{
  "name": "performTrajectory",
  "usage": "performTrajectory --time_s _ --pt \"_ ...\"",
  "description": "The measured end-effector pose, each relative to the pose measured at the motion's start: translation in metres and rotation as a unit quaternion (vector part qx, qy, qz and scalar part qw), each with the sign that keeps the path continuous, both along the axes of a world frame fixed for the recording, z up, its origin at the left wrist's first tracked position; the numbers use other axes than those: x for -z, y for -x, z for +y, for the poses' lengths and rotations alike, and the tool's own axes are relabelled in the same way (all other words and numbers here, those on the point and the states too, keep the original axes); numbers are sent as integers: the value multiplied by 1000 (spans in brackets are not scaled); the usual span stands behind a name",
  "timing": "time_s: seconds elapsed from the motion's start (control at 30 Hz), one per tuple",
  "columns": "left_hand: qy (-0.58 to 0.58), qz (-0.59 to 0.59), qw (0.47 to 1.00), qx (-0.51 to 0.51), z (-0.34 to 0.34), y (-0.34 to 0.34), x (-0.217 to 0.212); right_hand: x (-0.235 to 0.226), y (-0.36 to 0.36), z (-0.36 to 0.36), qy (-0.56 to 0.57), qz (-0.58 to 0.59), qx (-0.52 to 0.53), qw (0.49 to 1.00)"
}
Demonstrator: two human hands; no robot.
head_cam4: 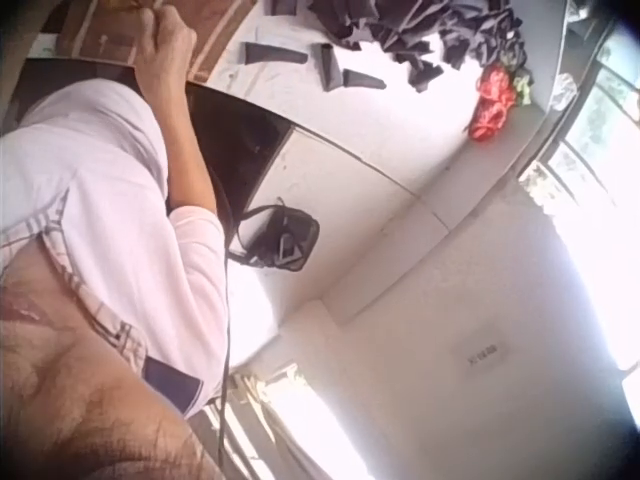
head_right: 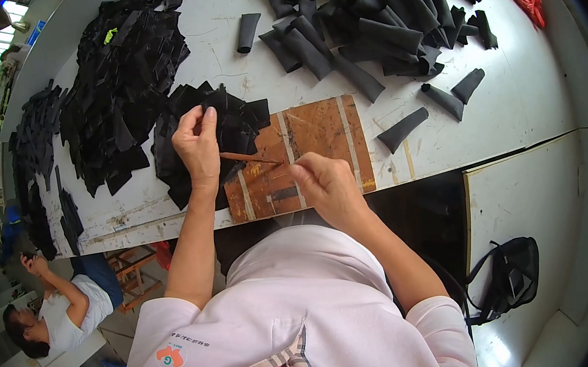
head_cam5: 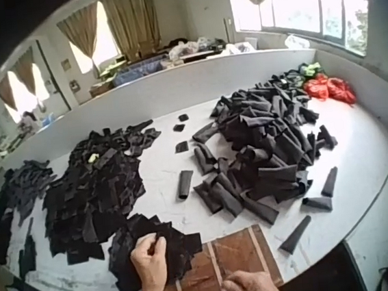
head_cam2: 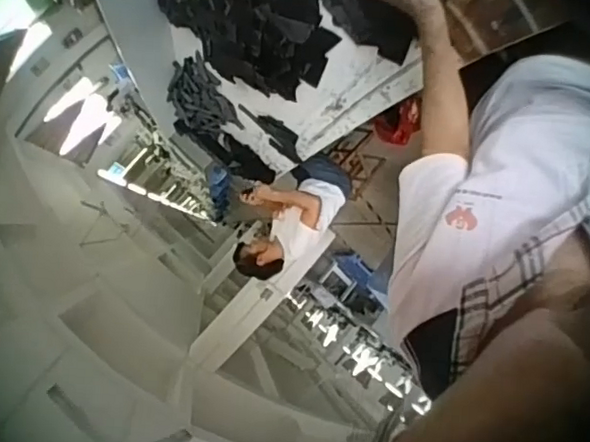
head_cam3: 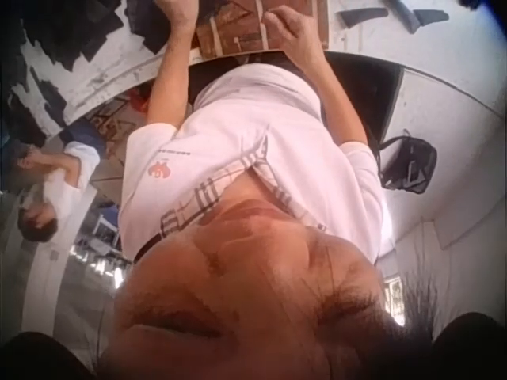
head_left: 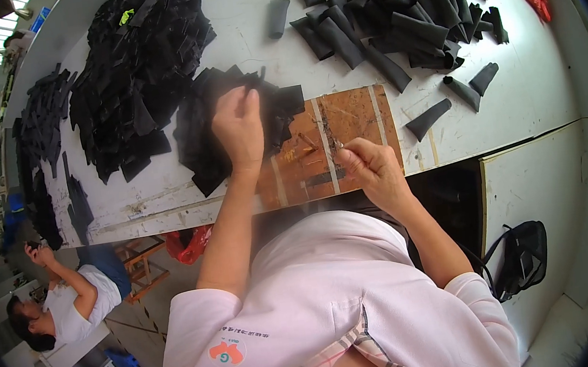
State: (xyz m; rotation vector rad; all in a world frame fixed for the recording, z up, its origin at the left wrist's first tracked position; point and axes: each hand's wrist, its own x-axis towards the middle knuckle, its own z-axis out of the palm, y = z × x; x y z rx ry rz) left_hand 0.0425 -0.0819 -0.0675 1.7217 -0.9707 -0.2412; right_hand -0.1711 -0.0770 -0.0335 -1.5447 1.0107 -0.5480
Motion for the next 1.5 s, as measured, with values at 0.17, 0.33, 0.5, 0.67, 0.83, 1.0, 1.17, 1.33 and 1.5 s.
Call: performTrajectory --time_s 0.17,0.33,0.5,0.67,0.83,1.0,1.17,1.33,1.5 --pt "160 322 931 58 57 -5 -51 -29 -15 24 323 -3 -62 944" --pt "117 535 816 187 105 18 -63 -58 -24 23 469 -46 -16 882" --pt "117 555 773 284 118 46 -60 -38 -18 19 -215 -235 -91 943" --pt "63 528 789 307 118 41 -56 -42 -12 23 -216 -210 -50 952" --pt "-68 503 797 327 100 28 -80 -37 0 18 -129 -125 -109 978" --pt "-182 357 827 395 88 22 -101 -46 0 15 -99 -90 -165 977" --pt "-202 200 856 432 87 22 -93 -47 -3 11 -54 -11 -216 975" --pt "-202 110 908 349 85 41 -86 -27 -14 10 373 121 -70 917" --pt "-26 175 969 172 90 74 -63 -39 -18 28 244 -20 20 969"
